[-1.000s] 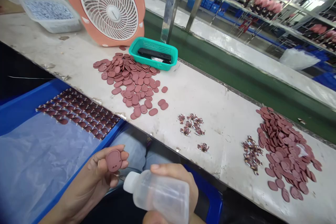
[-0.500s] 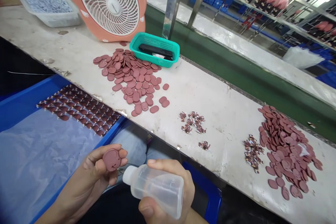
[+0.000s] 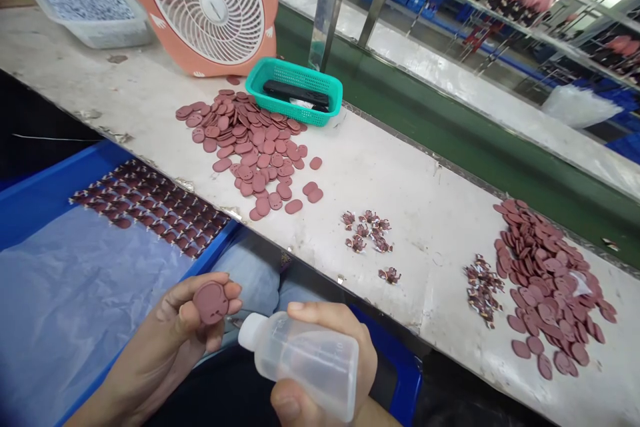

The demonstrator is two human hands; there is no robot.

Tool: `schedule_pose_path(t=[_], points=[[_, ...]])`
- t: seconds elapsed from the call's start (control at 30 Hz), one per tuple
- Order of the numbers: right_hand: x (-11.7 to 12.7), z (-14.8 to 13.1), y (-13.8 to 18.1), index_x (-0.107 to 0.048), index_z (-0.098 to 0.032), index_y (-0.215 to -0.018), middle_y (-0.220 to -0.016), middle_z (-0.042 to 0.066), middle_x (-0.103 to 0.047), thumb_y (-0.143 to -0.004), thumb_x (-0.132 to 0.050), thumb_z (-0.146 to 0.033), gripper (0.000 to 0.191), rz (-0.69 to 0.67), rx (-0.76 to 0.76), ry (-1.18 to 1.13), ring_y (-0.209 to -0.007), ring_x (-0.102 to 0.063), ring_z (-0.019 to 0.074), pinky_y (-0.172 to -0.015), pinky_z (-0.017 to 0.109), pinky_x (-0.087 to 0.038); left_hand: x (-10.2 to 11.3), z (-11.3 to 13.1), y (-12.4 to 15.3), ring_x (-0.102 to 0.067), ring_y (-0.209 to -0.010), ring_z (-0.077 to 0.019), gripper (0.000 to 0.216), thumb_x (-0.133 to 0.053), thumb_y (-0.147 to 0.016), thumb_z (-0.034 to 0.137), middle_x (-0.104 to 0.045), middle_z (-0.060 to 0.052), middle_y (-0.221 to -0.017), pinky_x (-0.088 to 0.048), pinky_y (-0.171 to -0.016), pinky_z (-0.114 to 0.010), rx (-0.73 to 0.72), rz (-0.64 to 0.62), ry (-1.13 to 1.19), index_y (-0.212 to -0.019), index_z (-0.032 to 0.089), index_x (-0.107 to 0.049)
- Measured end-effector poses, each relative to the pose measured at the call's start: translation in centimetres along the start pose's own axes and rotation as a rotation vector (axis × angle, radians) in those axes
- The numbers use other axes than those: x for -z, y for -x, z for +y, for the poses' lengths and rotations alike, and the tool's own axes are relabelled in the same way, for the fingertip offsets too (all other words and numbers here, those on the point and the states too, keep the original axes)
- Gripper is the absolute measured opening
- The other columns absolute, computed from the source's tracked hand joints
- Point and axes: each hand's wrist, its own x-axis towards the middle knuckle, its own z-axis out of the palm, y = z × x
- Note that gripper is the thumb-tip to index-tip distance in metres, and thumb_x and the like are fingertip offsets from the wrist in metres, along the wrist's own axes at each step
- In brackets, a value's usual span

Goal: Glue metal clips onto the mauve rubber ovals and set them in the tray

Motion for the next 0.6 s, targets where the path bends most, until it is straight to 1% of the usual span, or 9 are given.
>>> schedule_pose_path(t=[0.07, 0.13, 0.17, 0.27, 0.33, 0.43, 0.53, 0.6], points=[[-0.3, -0.5, -0.7, -0.062, -0.025, -0.117, -0.054, -0.006, -0.05, -0.092, -0.06, -0.057, 0.04, 0.047, 0.022, -0.085, -0.036, -0.042, 0.0106, -0.036, 0.026, -0.036, -0.3, 0.1, 0.1, -0.076, -0.071, -0.019, 0.033, -0.094, -0.058, 0.043, -0.082, -0.006, -0.084, -0.051, -0.049, -0.013, -0.009, 0.003, -0.006, -0.085, 0.026, -0.084], [-0.5, -0.9, -1.2, -0.064, -0.024, -0.113, -0.052, -0.006, -0.049, -0.092, -0.062, -0.054, 0.037, 0.066, 0.031, -0.111, -0.034, -0.04, 0.0096, -0.034, 0.026, -0.033, -0.4, 0.1, 0.1, -0.076, -0.073, -0.0201, 0.032, -0.094, -0.059, 0.043, -0.082, -0.007, -0.083, -0.051, -0.048, -0.013, -0.019, 0.019, -0.006, -0.085, 0.026, -0.084], [-0.6, -1.0, -1.4, -0.065, -0.024, -0.113, -0.052, -0.006, -0.05, -0.092, -0.063, -0.054, 0.037, 0.064, 0.036, -0.106, -0.034, -0.041, 0.0094, -0.034, 0.025, -0.033, -0.4, 0.1, 0.0, -0.076, -0.074, -0.0204, 0.032, -0.094, -0.059, 0.042, -0.082, -0.007, -0.083, -0.051, -0.047, -0.013, -0.019, 0.025, -0.006, -0.084, 0.026, -0.084], [-0.4, -0.9, -1.6, -0.066, -0.024, -0.113, -0.063, -0.002, -0.063, -0.091, -0.063, -0.052, 0.036, 0.051, 0.049, -0.068, -0.039, -0.051, 0.0109, -0.037, 0.025, -0.04, -0.1, 0.0, -0.1, -0.076, -0.073, -0.0207, 0.032, -0.094, -0.059, 0.042, -0.082, -0.007, -0.084, -0.052, -0.048, -0.014, -0.011, 0.015, -0.009, -0.084, 0.026, -0.084], [-0.2, -0.7, -1.5, -0.066, -0.024, -0.114, -0.07, 0.0, -0.068, -0.091, -0.064, -0.051, 0.035, 0.031, 0.054, -0.049, -0.044, -0.057, 0.0122, -0.04, 0.026, -0.044, 0.2, -0.1, -0.2, -0.077, -0.073, -0.0204, 0.031, -0.093, -0.06, 0.042, -0.083, -0.007, -0.085, -0.052, -0.049, -0.014, -0.005, -0.007, -0.009, -0.086, 0.026, -0.084], [0.0, -0.5, -1.1, -0.066, -0.024, -0.114, -0.071, 0.0, -0.067, -0.091, -0.064, -0.053, 0.037, 0.039, 0.038, -0.06, -0.046, -0.057, 0.0123, -0.041, 0.026, -0.044, 0.6, -0.2, -0.3, -0.077, -0.073, -0.0199, 0.03, -0.092, -0.063, 0.042, -0.083, -0.007, -0.088, -0.052, -0.049, -0.014, -0.007, -0.043, -0.013, -0.088, 0.028, -0.084], [0.0, -0.3, -0.9, -0.066, -0.023, -0.114, -0.074, 0.002, -0.066, -0.089, -0.064, -0.057, 0.041, 0.118, 0.022, -0.079, -0.049, -0.057, 0.0144, -0.04, 0.028, -0.043, 0.5, -0.1, -0.3, -0.075, -0.068, -0.0181, 0.03, -0.091, -0.063, 0.042, -0.083, -0.007, -0.088, -0.052, -0.049, -0.014, -0.02, -0.031, -0.013, -0.089, 0.028, -0.084], [-0.1, -0.2, -0.9, -0.065, -0.023, -0.115, -0.075, 0.002, -0.066, -0.089, -0.064, -0.055, 0.041, 0.141, 0.028, -0.083, -0.049, -0.057, 0.0152, -0.042, 0.029, -0.045, 0.3, 0.0, -0.2, -0.074, -0.064, -0.0172, 0.031, -0.092, -0.062, 0.042, -0.083, -0.007, -0.087, -0.052, -0.049, -0.015, -0.021, -0.036, -0.018, -0.088, 0.028, -0.084]])
